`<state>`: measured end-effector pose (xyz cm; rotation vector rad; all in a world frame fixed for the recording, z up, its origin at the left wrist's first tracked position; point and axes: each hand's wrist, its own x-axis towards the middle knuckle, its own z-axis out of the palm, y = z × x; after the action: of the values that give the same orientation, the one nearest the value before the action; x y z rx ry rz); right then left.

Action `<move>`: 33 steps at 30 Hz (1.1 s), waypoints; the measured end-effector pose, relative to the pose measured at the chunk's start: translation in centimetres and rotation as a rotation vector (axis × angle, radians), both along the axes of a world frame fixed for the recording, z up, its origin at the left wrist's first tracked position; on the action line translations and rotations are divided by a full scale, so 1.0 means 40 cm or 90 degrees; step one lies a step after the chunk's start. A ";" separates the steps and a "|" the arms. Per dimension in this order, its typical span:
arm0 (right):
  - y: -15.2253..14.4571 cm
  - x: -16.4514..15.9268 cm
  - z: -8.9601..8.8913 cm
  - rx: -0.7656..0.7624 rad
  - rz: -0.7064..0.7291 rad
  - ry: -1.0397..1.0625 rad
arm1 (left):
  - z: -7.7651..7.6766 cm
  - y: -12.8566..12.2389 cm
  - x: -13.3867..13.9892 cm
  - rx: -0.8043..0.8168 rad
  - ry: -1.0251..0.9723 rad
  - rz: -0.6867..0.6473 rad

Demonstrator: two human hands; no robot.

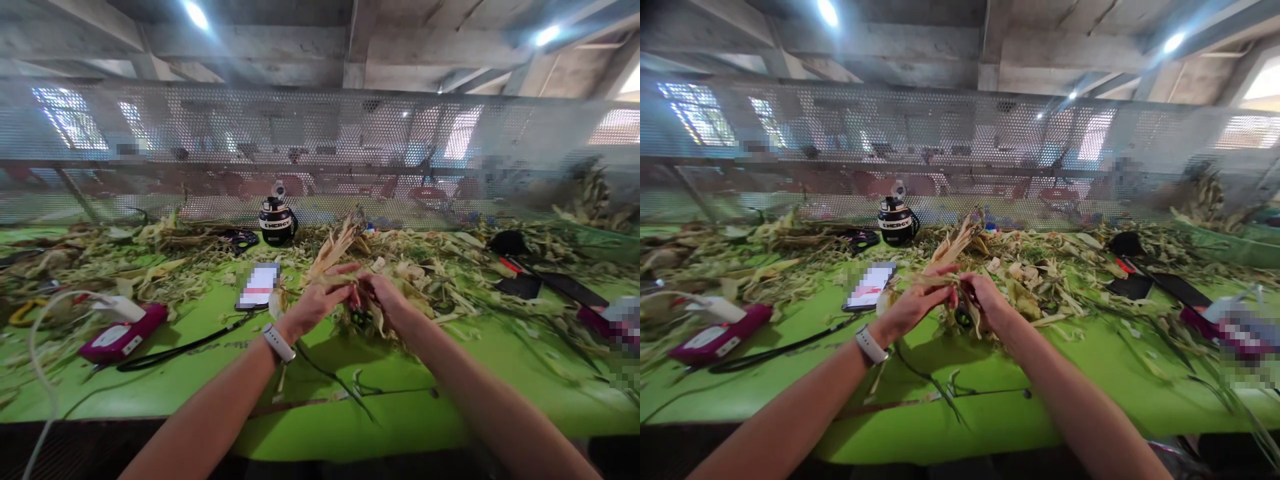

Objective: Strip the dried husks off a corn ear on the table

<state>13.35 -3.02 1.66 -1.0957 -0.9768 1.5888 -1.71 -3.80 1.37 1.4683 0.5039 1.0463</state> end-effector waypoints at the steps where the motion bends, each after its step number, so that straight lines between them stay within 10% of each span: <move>1: 0.000 -0.001 0.001 -0.003 0.006 0.021 | -0.001 0.003 0.001 -0.035 -0.001 -0.008; 16: -0.026 0.017 0.022 0.267 0.001 -0.176 | -0.003 0.035 0.007 -0.117 -0.108 0.156; 33: -0.039 -0.005 -0.001 0.284 0.192 -0.201 | -0.009 0.046 0.015 -0.133 -0.196 0.211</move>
<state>13.16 -4.59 1.61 -0.9269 -1.6819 1.3473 -1.11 -1.97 1.00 1.0365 0.6262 1.4085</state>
